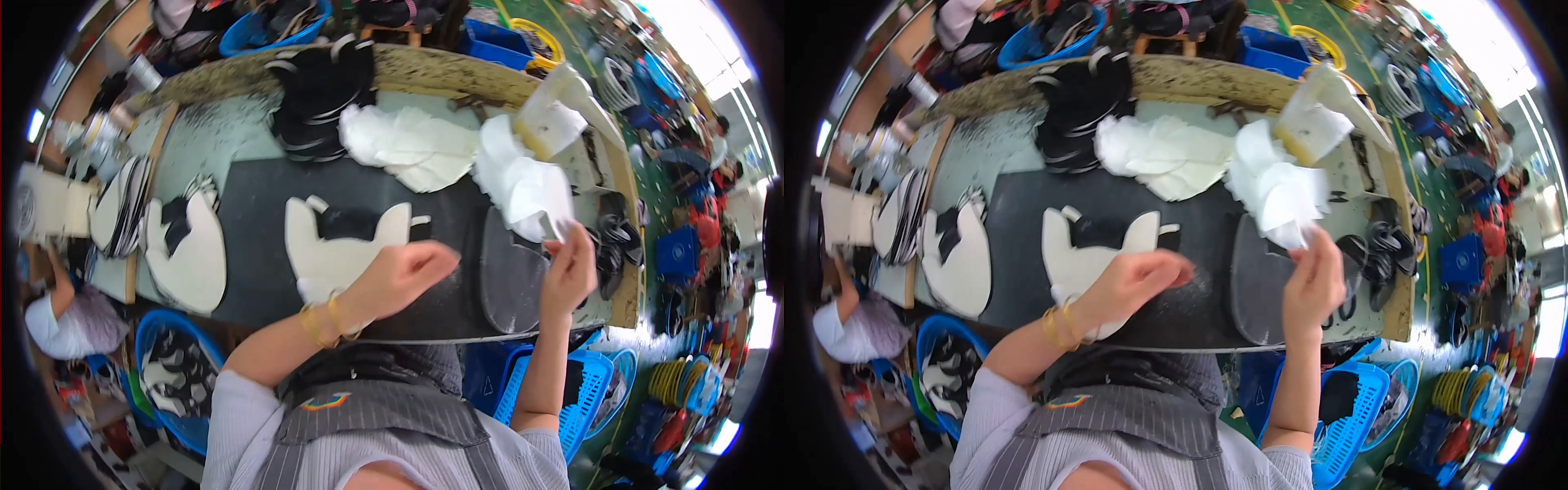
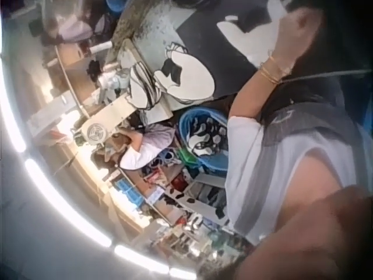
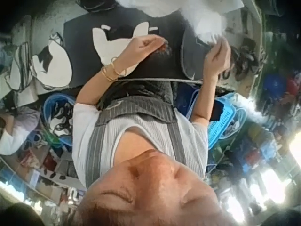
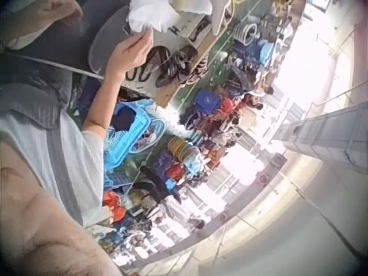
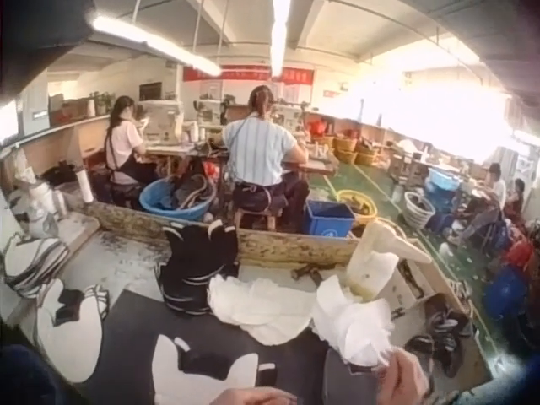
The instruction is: Attaching lining or reinforcement pieces to shoe upper components in a factory environment.
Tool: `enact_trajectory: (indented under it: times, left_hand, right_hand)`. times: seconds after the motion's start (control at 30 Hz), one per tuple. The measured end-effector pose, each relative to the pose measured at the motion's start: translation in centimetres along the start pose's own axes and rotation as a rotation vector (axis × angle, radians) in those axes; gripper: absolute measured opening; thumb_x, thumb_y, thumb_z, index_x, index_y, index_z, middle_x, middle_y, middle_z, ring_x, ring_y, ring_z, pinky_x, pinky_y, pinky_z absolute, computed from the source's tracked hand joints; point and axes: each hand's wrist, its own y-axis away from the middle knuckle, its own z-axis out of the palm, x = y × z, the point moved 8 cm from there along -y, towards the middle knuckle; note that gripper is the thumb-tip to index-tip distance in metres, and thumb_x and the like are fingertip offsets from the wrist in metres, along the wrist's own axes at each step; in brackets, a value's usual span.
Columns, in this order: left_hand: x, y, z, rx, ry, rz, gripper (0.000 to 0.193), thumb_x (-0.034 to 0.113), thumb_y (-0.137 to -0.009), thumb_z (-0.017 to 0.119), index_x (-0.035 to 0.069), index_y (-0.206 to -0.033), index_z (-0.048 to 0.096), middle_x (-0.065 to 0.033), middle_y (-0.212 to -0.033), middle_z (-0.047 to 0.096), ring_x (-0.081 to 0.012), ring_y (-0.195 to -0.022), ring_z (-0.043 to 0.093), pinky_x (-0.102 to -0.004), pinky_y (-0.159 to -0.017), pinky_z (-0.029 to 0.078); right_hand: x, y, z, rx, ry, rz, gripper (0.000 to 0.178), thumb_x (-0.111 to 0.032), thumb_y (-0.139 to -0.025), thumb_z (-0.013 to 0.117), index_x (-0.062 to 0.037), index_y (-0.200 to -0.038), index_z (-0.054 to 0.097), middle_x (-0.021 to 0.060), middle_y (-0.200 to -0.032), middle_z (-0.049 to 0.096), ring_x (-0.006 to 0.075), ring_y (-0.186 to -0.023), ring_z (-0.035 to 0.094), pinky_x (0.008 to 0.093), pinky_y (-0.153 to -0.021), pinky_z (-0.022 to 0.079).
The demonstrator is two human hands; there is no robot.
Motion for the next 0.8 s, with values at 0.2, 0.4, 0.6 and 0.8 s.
enact_trajectory:
  times: [0.2, 0.4, 0.6, 0.8]
  left_hand:
    - [0.0, -1.0, -5.4, 0.108, 0.658, -0.175, 0.041, 0.044, -0.092, 0.054, 0.004, -0.101, 0.06, -0.0038, -0.091, 0.064, -0.0113, -0.083, 0.06, -0.0249, -0.077, 0.048]
    - [-0.2, 8.5, -11.6, 0.229, 0.103, -0.138, 0.018, 0.015, -0.084, 0.066, 0.003, -0.098, 0.062, 0.0026, -0.081, 0.059, -0.0044, -0.068, 0.052, -0.0192, -0.064, 0.044]
    - [-5.9, 13.2, -13.8, 0.466, -0.237, -0.25, 0.016, 0.007, -0.081, 0.07, 0.001, -0.094, 0.064, 0.0024, -0.078, 0.059, -0.0034, -0.067, 0.051, -0.0176, -0.064, 0.044]
    - [-6.0, 13.5, -14.4, 0.503, -0.257, -0.206, 0.022, 0.011, -0.078, 0.072, 0.001, -0.096, 0.063, -0.0046, -0.081, 0.064, -0.0103, -0.07, 0.059, -0.0238, -0.065, 0.049]
  right_hand:
    - [-11.6, 4.4, 6.4, -0.544, -0.441, -0.412, 0.026, 0.009, -0.071, 0.065, -0.0004, -0.095, 0.065, 0.0158, -0.103, 0.062, 0.03, -0.087, 0.061, 0.0338, -0.073, 0.051]
    - [-10.7, 7.1, 11.1, -0.756, -0.6, 0.034, 0.014, 0.004, -0.076, 0.067, -0.0004, -0.089, 0.064, 0.0081, -0.102, 0.061, 0.0111, -0.076, 0.06, 0.0231, -0.062, 0.048]
    - [-8.8, 13.1, 16.6, -1.108, -0.548, 0.187, 0.021, 0.005, -0.078, 0.065, 0.0005, -0.099, 0.061, 0.0038, -0.1, 0.055, 0.0066, -0.077, 0.054, 0.0185, -0.063, 0.044]
    - [-8.7, 14.0, 17.0, -1.154, -0.5, 0.166, 0.023, 0.001, -0.078, 0.068, -0.0002, -0.099, 0.06, 0.0055, -0.098, 0.055, 0.0093, -0.078, 0.057, 0.0216, -0.066, 0.047]
